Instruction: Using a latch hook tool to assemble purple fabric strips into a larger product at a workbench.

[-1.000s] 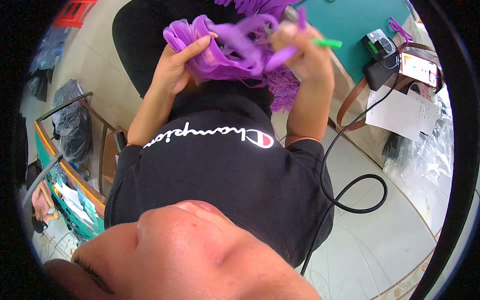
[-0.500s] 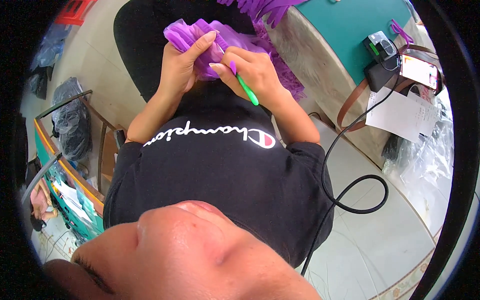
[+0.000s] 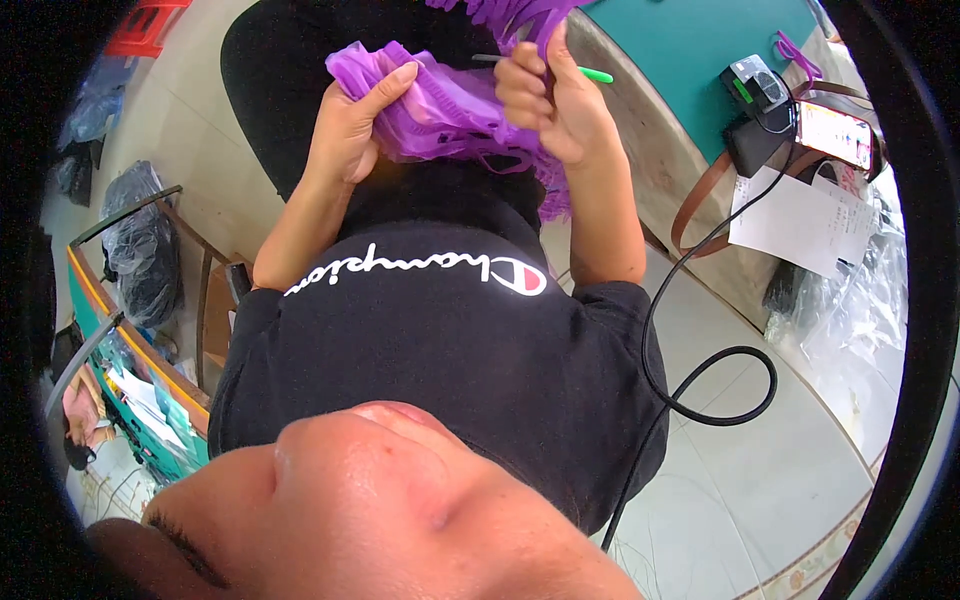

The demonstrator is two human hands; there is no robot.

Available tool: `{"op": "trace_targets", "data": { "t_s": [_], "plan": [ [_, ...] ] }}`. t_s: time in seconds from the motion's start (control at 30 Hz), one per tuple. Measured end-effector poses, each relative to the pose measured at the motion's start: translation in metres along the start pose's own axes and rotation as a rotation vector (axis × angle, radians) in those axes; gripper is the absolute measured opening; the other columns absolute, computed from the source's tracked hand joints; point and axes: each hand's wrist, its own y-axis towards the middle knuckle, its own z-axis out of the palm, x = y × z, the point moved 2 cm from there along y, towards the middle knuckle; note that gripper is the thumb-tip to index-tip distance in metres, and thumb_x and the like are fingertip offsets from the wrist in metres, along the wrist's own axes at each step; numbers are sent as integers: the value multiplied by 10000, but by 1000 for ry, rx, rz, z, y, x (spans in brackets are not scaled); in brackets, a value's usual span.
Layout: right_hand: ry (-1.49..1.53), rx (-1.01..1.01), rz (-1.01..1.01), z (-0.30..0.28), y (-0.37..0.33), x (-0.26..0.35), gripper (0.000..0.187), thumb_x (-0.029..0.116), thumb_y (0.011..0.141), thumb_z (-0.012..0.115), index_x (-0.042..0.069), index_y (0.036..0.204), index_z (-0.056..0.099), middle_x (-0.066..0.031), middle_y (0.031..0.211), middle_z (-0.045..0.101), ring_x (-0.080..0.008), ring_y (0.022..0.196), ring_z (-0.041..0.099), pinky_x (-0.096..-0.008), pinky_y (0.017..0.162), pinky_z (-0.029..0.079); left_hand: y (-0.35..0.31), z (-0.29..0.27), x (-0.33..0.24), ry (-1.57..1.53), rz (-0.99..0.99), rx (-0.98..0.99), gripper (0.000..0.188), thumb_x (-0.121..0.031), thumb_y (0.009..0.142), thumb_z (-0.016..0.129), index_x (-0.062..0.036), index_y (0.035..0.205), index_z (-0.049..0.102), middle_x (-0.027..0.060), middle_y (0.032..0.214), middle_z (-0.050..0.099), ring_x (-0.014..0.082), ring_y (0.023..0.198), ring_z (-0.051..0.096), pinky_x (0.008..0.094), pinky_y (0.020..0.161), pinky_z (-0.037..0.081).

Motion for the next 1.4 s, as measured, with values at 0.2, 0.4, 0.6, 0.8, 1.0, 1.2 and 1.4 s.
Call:
{"op": "trace_targets", "data": {
  "t_s": [0.2, 0.4, 0.6, 0.8, 1.0, 1.2, 1.4],
  "plan": [
    [-864, -493, -184, 30, 11, -23, 160, 191, 860, 646, 51, 908, 584, 42, 658, 494, -14, 509, 389, -168, 439, 258, -4, 6, 3, 111, -24, 82, 242, -84, 765, 736, 7, 954, 614, 59, 841, 649, 134, 746, 628, 264, 703, 503],
    [-486, -224, -131, 27, -13, -9, 151, 154, 866, 648, 28, 860, 564, 68, 619, 426, -3, 485, 312, -192, 421, 194, 2, 0, 10, 538, 322, 95, 313, 29, 777, 671, 30, 1083, 603, 58, 967, 647, 113, 890, 600, 253, 828, 462],
    [-584, -278, -187, 30, -44, 4, 227, 160, 845, 670, -12, 984, 618, 54, 590, 446, -28, 476, 324, -209, 422, 213, 26, -31, 8, 175, 215, 89, 432, 97, 773, 647, 63, 1193, 554, 135, 1202, 564, 139, 998, 555, 261, 893, 422],
    [-537, -189, -435, 21, -76, 24, 181, 210, 885, 578, 33, 852, 558, -25, 770, 527, -71, 535, 377, -236, 433, 264, 35, -42, 11, 50, 43, -58, 676, 12, 786, 690, -12, 1377, 363, 83, 1339, 440, 174, 1152, 485, 314, 995, 377],
    [-540, -179, -997, 25, -65, 49, 301, 423, 952, 432, 143, 847, 407, 23, 742, 354, -108, 674, 320, -233, 581, 279, 20, -27, 8, -93, -273, 155, 911, -10, 774, 705, -108, 1467, 122, 87, 1197, 507, 198, 1102, 525, 348, 971, 412],
    [-241, 175, -417, 26, -15, -18, 329, 330, 968, 366, 104, 730, 368, -3, 575, 321, -98, 448, 247, -262, 452, 216, 2, -5, -2, -43, -3, 163, 948, 7, 770, 708, -100, 1472, 81, 63, 1125, 534, 159, 1014, 556, 303, 908, 454],
    [-425, 91, -500, 31, 1, -34, 336, 311, 957, 382, 85, 709, 369, 3, 575, 326, -76, 467, 244, -253, 436, 191, -9, 6, -10, 41, 79, 147, 860, 52, 759, 696, -144, 1453, 229, 51, 1288, 462, 168, 1124, 503, 322, 958, 424]
  ]
}}
